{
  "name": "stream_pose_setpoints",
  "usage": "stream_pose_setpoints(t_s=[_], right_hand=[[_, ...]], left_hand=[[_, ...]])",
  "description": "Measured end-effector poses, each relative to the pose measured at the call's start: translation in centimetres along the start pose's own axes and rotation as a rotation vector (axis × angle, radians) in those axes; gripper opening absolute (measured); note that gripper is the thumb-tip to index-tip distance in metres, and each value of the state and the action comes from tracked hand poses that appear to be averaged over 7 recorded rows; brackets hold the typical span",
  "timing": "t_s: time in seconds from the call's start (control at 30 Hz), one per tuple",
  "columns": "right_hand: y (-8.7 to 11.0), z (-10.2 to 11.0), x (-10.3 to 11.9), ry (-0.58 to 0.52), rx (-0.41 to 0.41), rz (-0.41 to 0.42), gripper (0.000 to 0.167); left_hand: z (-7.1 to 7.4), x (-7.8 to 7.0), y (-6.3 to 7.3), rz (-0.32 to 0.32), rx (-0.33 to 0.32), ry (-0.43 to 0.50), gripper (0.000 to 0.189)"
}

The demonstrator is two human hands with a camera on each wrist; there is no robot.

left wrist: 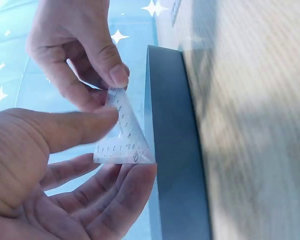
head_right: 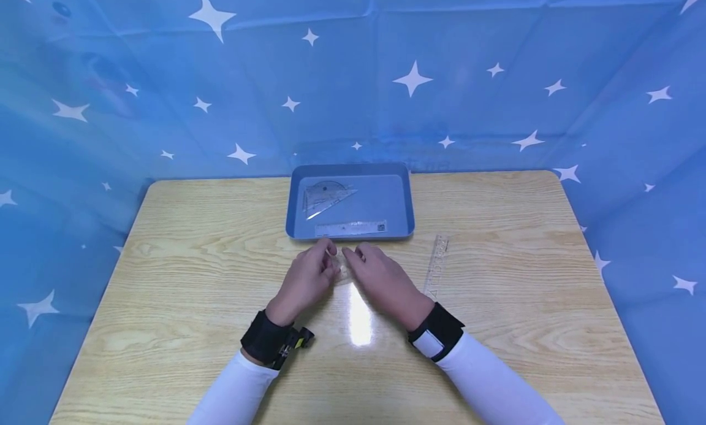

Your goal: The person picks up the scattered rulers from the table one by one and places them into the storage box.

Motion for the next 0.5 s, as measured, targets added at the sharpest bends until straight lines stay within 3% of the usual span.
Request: stream_pose_setpoints(t_s=[0.03, 0.1, 0.17, 0.3, 0.5], right_hand=[[0.1, 0.2, 0.4, 0.087, -0.022, 0.104, 0.021], [0.5, 0.6, 1.2, 0.263, -0.101, 0.316, 0.033], [0.9, 1.1, 1.5, 0.356, -0.181, 0.434, 0.048], [0.6, 2.2, 1.9, 0.391, -0.256, 0.488, 0.044], [-0.7, 3.8, 2.4, 0.390, -0.263, 0.481, 0.038]], left_hand=[[0.2, -0.1, 0.0, -0.006, -0.013, -0.002, 0.027], [0.7, -0.3, 0.0, -0.018, -0.040, -0.009, 0.029], [1.1, -0.6, 0.0, -0.037, -0.064, -0.015, 0.032], [2.0, -1.1, -0.2, -0.087, -0.100, -0.021, 0.040], [2.8, -1.5, -0.8, -0.102, -0.067, 0.012, 0.061]])
Point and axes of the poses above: each hand's wrist, its own y-axis away from the middle knuckle, its own z-axis out of the back of the hand, x = y × z, the point moved 5 cm from there along -y, towards the middle knuckle, and after that the axes turned 8 degrees about -y, right-handed, at the moved point
